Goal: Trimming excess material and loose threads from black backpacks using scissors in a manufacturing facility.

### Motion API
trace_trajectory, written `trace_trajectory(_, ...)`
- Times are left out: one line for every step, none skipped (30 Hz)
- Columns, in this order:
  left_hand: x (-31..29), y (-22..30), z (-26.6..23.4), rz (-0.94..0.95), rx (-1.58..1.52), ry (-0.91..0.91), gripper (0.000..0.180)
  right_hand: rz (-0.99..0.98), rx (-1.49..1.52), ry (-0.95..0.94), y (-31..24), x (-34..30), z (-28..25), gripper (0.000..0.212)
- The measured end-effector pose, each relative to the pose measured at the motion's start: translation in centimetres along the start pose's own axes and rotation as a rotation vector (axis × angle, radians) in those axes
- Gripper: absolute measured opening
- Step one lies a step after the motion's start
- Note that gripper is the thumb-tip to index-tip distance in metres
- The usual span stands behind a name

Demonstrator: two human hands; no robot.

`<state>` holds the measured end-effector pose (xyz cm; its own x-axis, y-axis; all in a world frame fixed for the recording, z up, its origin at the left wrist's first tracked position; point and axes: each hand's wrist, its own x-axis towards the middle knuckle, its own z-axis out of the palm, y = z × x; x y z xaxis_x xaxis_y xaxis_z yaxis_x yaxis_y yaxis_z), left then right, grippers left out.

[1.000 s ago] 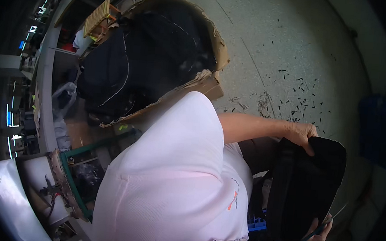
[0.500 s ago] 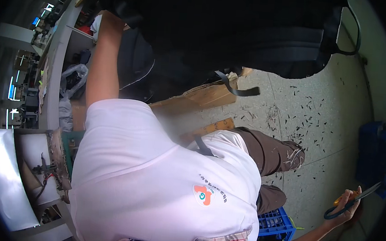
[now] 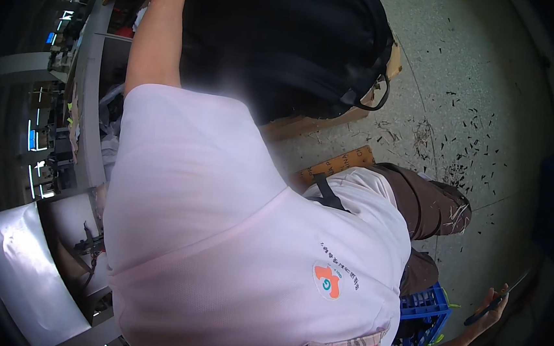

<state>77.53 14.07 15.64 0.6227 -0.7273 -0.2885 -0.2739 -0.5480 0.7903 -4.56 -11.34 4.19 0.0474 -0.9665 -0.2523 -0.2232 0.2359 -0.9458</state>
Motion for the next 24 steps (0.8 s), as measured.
trace_trajectory(2.7, -3.5, -4.4, 0.219, -0.479, -0.58, 0.018, 0.007, 0.017, -0.023, 0.8, 0.4, 0.3, 0.035)
trace_trajectory(4.5, -3.7, -2.3, 0.208, -0.492, -0.624, 0.018, -0.075, -0.121, -0.011, 1.5, -0.7, -0.7, 0.034)
trace_trajectory(4.6, -2.9, 0.1, 0.155, -0.21, -0.323, 0.02, -0.165, -0.259, -0.015, 1.7, -1.4, -1.7, 0.034)
trace_trajectory(4.3, -2.4, 1.2, 0.103, 0.081, -0.006, 0.022, -0.16, -0.268, -0.005, 1.7, -1.6, -2.5, 0.034)
trace_trajectory(5.0, -3.6, -0.1, 0.103, 0.088, 0.001, 0.022, -0.08, -0.161, -0.051, 2.0, -1.2, -3.4, 0.033)
trace_trajectory(6.2, -5.5, -2.8, 0.177, 0.205, 0.069, 0.022, 0.002, -0.043, -0.113, 2.8, -0.4, -3.7, 0.034)
trace_trajectory(7.0, -6.5, -4.3, 0.25, 0.316, 0.123, 0.023, 0.007, -0.031, -0.124, 3.6, -0.1, -3.4, 0.034)
trace_trajectory(7.3, -6.4, -1.7, 0.255, 0.3, 0.101, 0.023, -0.116, -0.242, -0.129, 3.3, -0.8, -3.1, 0.035)
trace_trajectory(7.2, -6.5, 1.3, 0.34, 0.774, 0.486, 0.023, -0.235, -0.455, -0.139, 3.0, -1.4, -3.0, 0.037)
trace_trajectory(5.3, -5.4, 3.5, 0.411, 1.246, 0.893, 0.024, -0.233, -0.464, -0.128, 2.8, -1.8, -3.2, 0.037)
trace_trajectory(1.0, -2.0, 1.3, 0.219, 0.361, 0.49, 0.033, -0.295, -0.704, -0.141, 2.8, -1.6, -3.2, 0.035)
trace_trajectory(2.3, -5.5, -0.1, 0.27, 0.59, 0.835, 0.024, -0.357, -0.943, -0.151, 2.8, -1.3, -3.1, 0.033)
trace_trajectory(2.2, -7.7, -2.3, 0.316, 0.846, 1.206, 0.02, -0.38, -0.906, -0.173, 3.5, -0.6, -1.9, 0.033)
trace_trajectory(-0.8, -6.5, 2.8, 0.358, 0.851, 1.23, 0.017, -0.361, -0.775, -0.158, 3.2, -1.4, -1.5, 0.034)
trace_trajectory(-3.3, -5.9, 6.6, 0.402, 0.724, 1.114, 0.016, -0.344, -0.644, -0.141, 3.1, -2.1, -1.1, 0.035)
trace_trajectory(-6.9, -6.1, 8.8, 0.328, 0.663, 1.07, 0.016, -0.357, -0.624, -0.146, 3.4, -2.0, -0.7, 0.035)
trace_trajectory(-9.9, -5.4, 12.9, 0.195, 0.652, 0.929, 0.019, -0.394, -0.648, -0.149, 3.9, -2.4, -0.7, 0.035)
trace_trajectory(-11.4, -6.6, 15.8, 0.005, 0.667, 0.768, 0.02, -0.429, -0.673, -0.149, 4.4, -2.8, -0.8, 0.036)
trace_trajectory(-13.3, -7.0, 17.9, -0.147, 0.647, 0.636, 0.025, -0.438, -0.659, -0.151, 5.2, -2.4, -1.4, 0.036)
trace_trajectory(-14.2, -9.4, 18.1, -0.302, 0.421, 0.474, 0.03, -0.349, -0.608, -0.172, 6.2, -1.2, -2.0, 0.039)
trace_trajectory(-14.0, -10.3, 19.4, -0.329, 0.172, 0.429, 0.035, -0.249, -0.589, -0.17, 6.7, -1.0, -2.6, 0.042)
trace_trajectory(-13.9, -10.6, 20.5, -0.351, -0.073, 0.385, 0.041, -0.258, -0.583, -0.168, 6.2, -1.3, -1.4, 0.042)
trace_trajectory(-13.5, -11.0, 20.5, -0.34, -0.06, 0.4, 0.041, -0.278, -0.508, -0.166, 5.7, -2.0, 0.6, 0.043)
trace_trajectory(-12.7, -11.6, 20.5, -0.344, -0.124, 0.409, 0.037, -0.3, -0.447, -0.158, 4.9, -2.8, 1.7, 0.043)
